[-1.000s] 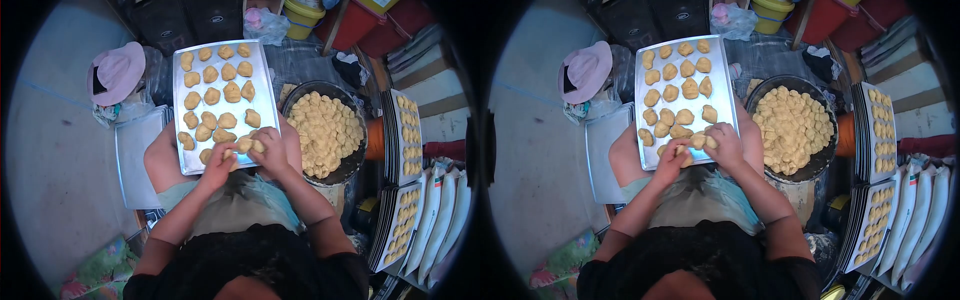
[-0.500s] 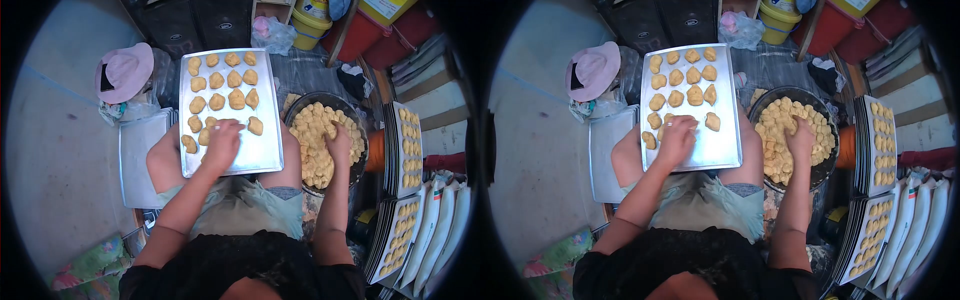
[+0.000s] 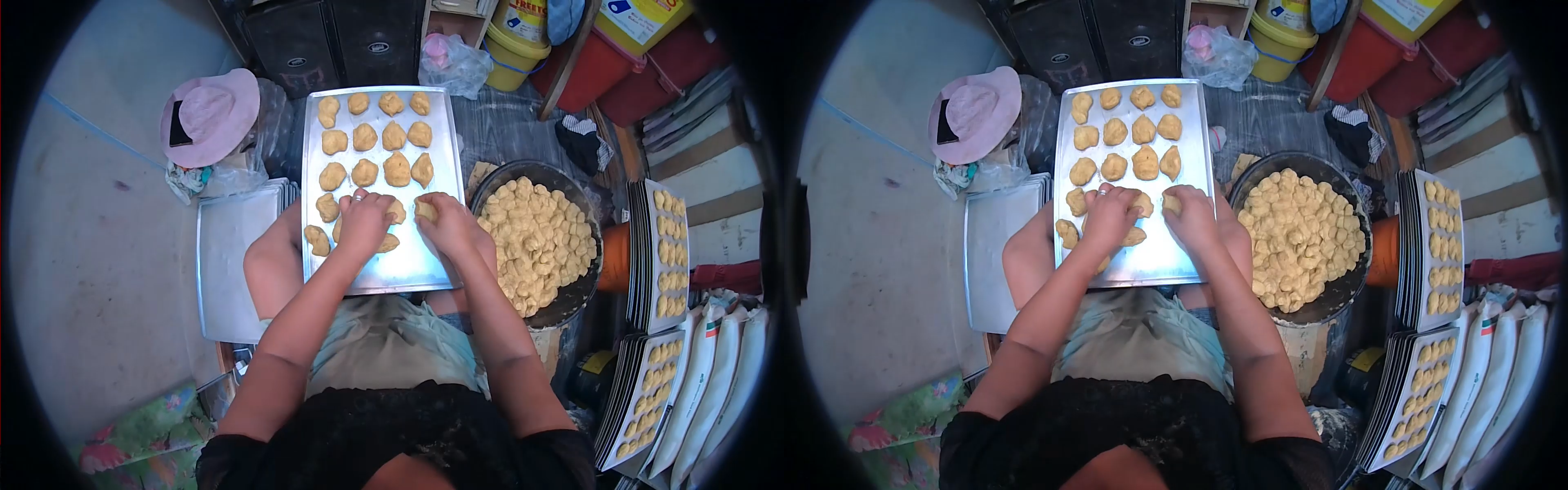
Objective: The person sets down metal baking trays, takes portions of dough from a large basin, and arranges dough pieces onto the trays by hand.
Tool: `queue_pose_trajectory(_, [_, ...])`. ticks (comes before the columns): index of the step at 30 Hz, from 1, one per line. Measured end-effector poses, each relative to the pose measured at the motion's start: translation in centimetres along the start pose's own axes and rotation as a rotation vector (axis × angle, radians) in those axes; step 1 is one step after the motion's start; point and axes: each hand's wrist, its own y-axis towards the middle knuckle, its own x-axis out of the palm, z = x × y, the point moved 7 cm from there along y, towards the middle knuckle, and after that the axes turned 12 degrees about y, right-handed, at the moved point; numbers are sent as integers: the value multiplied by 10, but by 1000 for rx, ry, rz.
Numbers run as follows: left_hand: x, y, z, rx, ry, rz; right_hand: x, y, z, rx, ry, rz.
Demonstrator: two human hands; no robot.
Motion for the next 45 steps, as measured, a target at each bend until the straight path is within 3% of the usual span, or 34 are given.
queue_pose_trajectory(1, [0,0,0,-5,6,1,-3,1,-7,23,-89,-25])
queue_pose_trajectory(4, [-5,0,2,-13,4,55,-8,28,18,38,77,169])
queue_pose_trajectory(5, [-8,0,0,-13,-6,111,-8,37,18,-2,128,199])
queue_pose_trajectory(8, [-22,5,-16,-76,3,226,1,61,10,-266,-105,249])
queue_pose_trajectory(9, [-26,7,-25,-108,14,254,2,63,1,-250,-251,239])
queue_pose_trajectory(12, [-27,15,-51,-138,56,260,6,79,32,-25,110,79])
queue_pose_trajectory(16, [-18,35,-61,-6,47,224,7,66,25,39,-240,68])
queue_pose_trajectory(22, [-1,52,-50,85,185,153,17,54,17,-213,-554,220])
queue_pose_trajectory(25, [-28,34,-42,27,56,234,-11,43,-10,-142,-222,183])
queue_pose_trajectory(28, [-49,-8,-43,-74,48,158,-12,19,-15,-24,40,-96])
queue_pose_trajectory(32, [-35,-51,-60,-172,-43,72,10,2,6,-108,-82,-92])
queue_pose_trajectory(38, [-24,-63,-61,-114,-77,60,42,3,-61,-373,-152,-35])
queue_pose_trajectory(41, [-22,-60,-55,-101,4,24,67,11,-41,-275,-317,-185])
queue_pose_trajectory(45, [-17,-63,-55,-124,46,-22,51,14,-41,-130,-267,28])
